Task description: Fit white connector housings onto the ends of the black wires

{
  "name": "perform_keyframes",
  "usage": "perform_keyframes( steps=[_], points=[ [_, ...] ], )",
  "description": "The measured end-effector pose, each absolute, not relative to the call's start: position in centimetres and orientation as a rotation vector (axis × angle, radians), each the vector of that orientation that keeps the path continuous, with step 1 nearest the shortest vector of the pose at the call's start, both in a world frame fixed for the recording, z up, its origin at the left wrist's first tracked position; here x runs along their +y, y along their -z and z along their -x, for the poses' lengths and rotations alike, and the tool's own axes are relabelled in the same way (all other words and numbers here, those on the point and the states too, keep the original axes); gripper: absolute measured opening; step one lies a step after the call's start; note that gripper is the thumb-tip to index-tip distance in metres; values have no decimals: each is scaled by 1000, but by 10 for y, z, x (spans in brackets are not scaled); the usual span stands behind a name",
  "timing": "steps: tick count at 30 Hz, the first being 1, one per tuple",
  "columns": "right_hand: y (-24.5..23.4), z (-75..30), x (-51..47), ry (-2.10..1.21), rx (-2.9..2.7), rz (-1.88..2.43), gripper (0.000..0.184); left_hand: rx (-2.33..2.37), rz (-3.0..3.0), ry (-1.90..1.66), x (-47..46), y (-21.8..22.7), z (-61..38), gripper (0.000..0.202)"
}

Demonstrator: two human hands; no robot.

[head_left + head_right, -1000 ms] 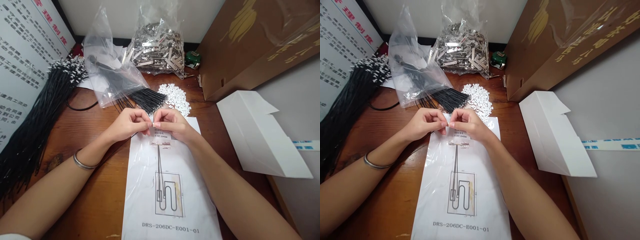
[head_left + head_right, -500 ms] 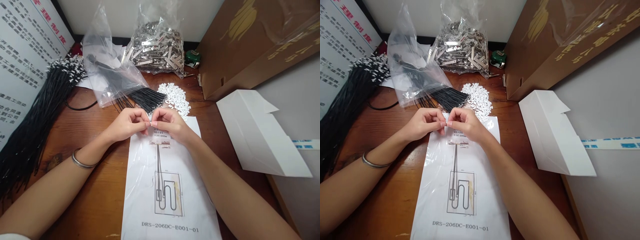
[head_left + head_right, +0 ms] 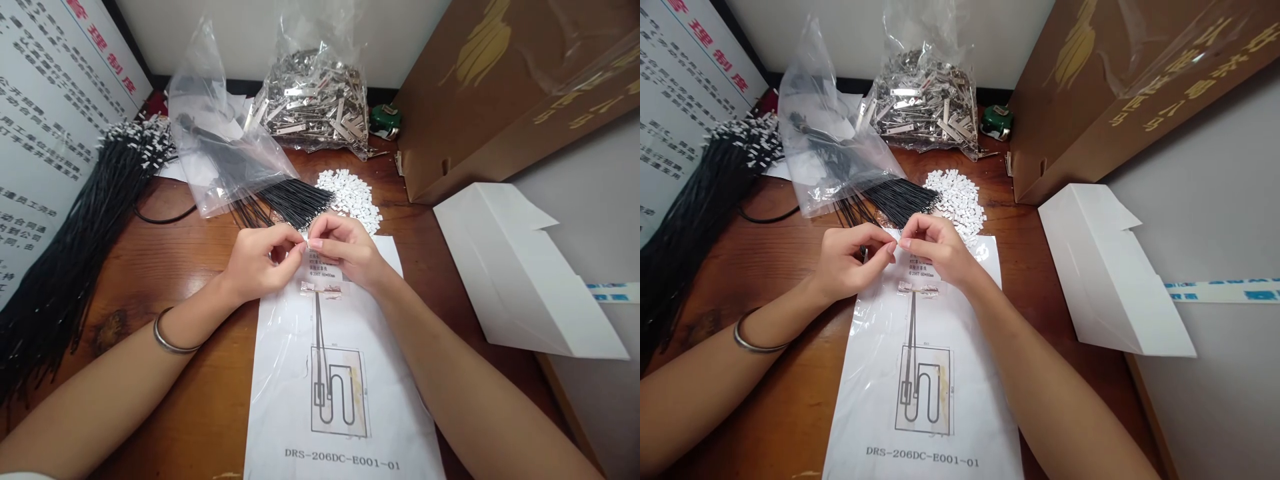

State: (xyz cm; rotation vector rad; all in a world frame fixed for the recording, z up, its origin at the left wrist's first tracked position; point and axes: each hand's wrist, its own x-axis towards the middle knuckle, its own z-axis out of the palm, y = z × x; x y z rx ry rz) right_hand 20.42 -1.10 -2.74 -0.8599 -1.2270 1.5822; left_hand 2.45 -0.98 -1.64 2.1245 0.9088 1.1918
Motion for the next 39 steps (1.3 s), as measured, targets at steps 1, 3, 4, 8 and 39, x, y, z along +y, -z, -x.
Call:
perform_keyframes(
  steps=[1, 3, 4, 8, 39],
  points=[
    [27, -203, -11, -1559, -1236, 868, 23, 932, -2131, -1208, -9, 16, -24, 12],
    [26, -200, -12, -1510, -1262, 888, 23, 973, -2098, -1224, -6, 14, -22, 13],
    [25, -197, -13, -1487, -1271, 900, 23, 983, -2055, -1211, -4, 13, -20, 13],
    [18, -184, -9, -1447, -1268, 956, 23, 961, -1744, -1130, 3, 10, -14, 14],
    [25, -176, -2, -1372, -1429, 771, 19, 823, -1458, -881, 18, 9, -7, 16]
  ],
)
